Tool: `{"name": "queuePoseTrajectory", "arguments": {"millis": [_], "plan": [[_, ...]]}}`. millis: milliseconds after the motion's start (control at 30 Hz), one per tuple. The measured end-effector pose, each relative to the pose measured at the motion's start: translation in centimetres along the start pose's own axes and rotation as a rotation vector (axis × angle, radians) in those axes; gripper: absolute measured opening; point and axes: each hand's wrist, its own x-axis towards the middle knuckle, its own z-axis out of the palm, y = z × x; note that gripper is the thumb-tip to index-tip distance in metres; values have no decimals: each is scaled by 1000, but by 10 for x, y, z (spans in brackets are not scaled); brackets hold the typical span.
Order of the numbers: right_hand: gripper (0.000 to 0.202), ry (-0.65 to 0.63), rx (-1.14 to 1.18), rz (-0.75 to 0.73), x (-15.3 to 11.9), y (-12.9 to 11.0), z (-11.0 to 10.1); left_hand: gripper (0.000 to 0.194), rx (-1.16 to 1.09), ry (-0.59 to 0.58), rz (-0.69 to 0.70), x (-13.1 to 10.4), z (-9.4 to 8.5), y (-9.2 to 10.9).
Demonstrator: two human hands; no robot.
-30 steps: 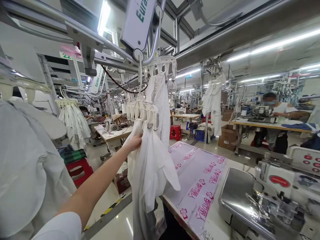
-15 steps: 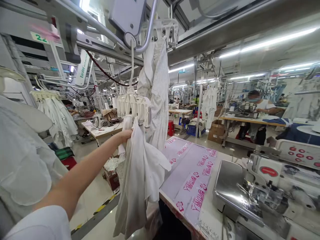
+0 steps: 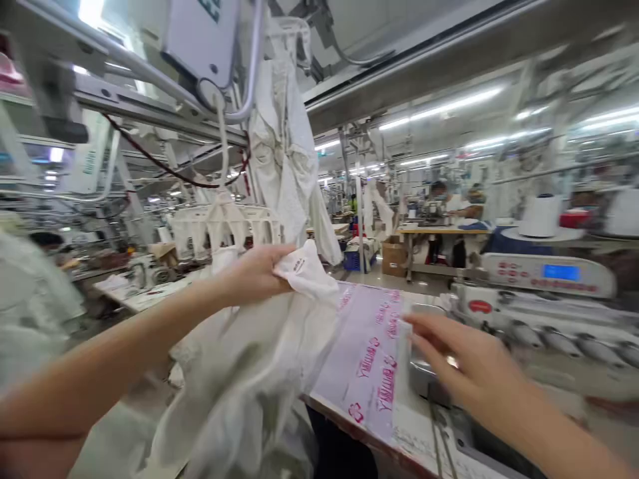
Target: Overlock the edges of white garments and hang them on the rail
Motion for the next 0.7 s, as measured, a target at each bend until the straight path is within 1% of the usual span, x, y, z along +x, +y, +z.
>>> {"name": "queuePoseTrajectory", "arguments": {"millis": [33,67,167,200,233,267,333,400,433,467,500,533,567,600,667,700], "plan": [[25,-74,91,35,7,-8,4,20,-11,-34,18,3,15,0],[29,-108,223,74,14,-15,9,19,-37,-59,24,5,29,-1],[31,-222,565,220,27,-28,33,16,-146,-145,-29,15,63,-9],[30,-263,647,276,28,-28,40,16,-177,-145,-57,19,74,-13],[30,-293,724,341,25,-26,48,16,-208,-120,-83,22,88,-15],[29,-295,804,407,21,-21,54,18,-250,-71,-112,23,104,-15],[29,-221,983,533,7,-7,63,32,-386,45,-169,19,144,-11],[29,-110,1150,645,-10,12,67,52,-592,96,-195,6,189,1],[30,-68,1202,688,-20,22,67,60,-706,86,-195,-5,210,9],[32,-48,1227,720,-30,32,67,66,-814,39,-178,-15,227,17],[34,-40,1229,749,-40,40,65,69,-906,-31,-166,-26,239,24],[35,-28,1215,777,-50,48,64,68,-974,-116,-174,-35,246,29],[36,-21,1196,797,-60,55,61,64,-1003,-185,-201,-41,248,31],[35,-24,1176,818,-68,60,59,60,-990,-204,-240,-43,246,31],[32,-80,1150,838,-80,65,55,58,-871,-135,-306,-40,239,24],[32,-130,1132,827,-83,66,53,63,-805,-92,-321,-37,237,19]]}}
